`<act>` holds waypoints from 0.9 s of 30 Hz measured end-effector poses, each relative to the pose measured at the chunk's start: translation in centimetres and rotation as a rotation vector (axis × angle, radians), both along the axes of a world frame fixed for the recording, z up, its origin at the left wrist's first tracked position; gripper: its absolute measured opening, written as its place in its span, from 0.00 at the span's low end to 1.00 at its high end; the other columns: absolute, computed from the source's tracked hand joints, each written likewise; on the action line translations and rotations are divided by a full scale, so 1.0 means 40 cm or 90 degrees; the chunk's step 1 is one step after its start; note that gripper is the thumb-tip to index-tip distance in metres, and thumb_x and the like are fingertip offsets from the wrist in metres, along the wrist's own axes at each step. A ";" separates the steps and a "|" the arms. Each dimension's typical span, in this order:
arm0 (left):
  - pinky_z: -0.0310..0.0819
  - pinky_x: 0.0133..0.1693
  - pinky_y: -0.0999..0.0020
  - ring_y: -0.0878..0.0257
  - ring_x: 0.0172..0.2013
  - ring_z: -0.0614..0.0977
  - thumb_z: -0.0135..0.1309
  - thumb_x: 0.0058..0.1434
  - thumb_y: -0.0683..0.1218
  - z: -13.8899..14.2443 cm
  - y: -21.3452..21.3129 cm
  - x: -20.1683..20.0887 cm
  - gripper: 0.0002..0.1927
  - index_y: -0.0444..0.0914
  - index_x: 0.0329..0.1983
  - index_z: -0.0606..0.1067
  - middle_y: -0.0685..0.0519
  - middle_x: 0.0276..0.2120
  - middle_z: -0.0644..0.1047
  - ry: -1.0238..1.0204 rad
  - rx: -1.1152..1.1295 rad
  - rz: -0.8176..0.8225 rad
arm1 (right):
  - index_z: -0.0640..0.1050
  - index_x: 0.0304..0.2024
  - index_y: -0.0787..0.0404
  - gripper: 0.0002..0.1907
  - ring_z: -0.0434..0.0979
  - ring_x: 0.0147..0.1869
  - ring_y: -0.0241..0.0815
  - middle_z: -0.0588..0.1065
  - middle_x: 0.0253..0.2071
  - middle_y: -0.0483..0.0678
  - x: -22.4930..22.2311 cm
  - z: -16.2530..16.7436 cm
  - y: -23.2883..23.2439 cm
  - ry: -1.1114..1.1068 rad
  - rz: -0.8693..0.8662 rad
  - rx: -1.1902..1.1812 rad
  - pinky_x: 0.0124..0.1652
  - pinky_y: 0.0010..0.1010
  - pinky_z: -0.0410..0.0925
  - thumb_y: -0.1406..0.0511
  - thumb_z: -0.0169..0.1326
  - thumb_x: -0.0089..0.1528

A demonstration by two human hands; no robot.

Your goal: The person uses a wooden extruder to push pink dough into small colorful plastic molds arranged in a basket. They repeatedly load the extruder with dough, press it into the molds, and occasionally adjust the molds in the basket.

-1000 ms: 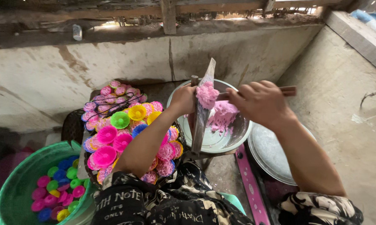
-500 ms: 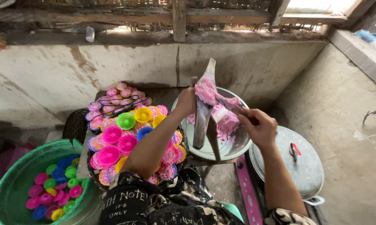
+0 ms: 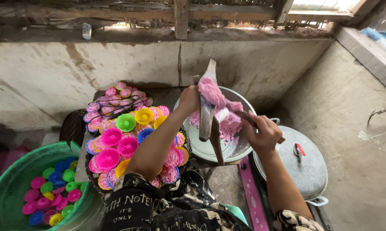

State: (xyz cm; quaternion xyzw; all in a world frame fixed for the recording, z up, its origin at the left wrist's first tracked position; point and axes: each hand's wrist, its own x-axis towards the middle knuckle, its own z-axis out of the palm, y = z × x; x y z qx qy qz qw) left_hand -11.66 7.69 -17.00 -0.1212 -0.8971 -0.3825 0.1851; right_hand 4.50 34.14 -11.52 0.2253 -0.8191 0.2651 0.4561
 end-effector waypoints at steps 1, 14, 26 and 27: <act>0.77 0.42 0.46 0.36 0.41 0.81 0.62 0.49 0.48 0.002 -0.006 -0.003 0.14 0.40 0.38 0.81 0.37 0.34 0.80 -0.025 -0.028 0.030 | 0.82 0.42 0.66 0.13 0.79 0.32 0.37 0.79 0.32 0.50 0.003 -0.012 0.013 -0.047 0.041 -0.041 0.33 0.26 0.70 0.68 0.69 0.58; 0.75 0.40 0.44 0.36 0.38 0.81 0.59 0.47 0.43 0.056 0.021 0.061 0.16 0.39 0.41 0.80 0.37 0.34 0.80 0.082 0.006 -0.053 | 0.81 0.38 0.65 0.11 0.77 0.37 0.29 0.80 0.35 0.51 -0.014 -0.046 -0.004 -0.038 -0.011 -0.082 0.37 0.26 0.71 0.66 0.69 0.61; 0.75 0.45 0.46 0.39 0.44 0.80 0.56 0.57 0.43 0.003 -0.066 0.002 0.10 0.35 0.40 0.79 0.37 0.37 0.78 -0.018 0.072 0.001 | 0.82 0.42 0.65 0.12 0.63 0.29 0.26 0.71 0.25 0.40 -0.073 -0.129 0.083 -0.343 0.103 -0.205 0.29 0.22 0.59 0.64 0.68 0.62; 0.75 0.46 0.47 0.40 0.44 0.80 0.57 0.56 0.43 0.012 -0.090 0.000 0.10 0.35 0.41 0.79 0.38 0.38 0.77 -0.034 0.113 0.008 | 0.82 0.43 0.65 0.12 0.66 0.31 0.26 0.72 0.27 0.41 -0.078 -0.144 0.101 -0.376 0.169 -0.259 0.31 0.21 0.60 0.64 0.68 0.63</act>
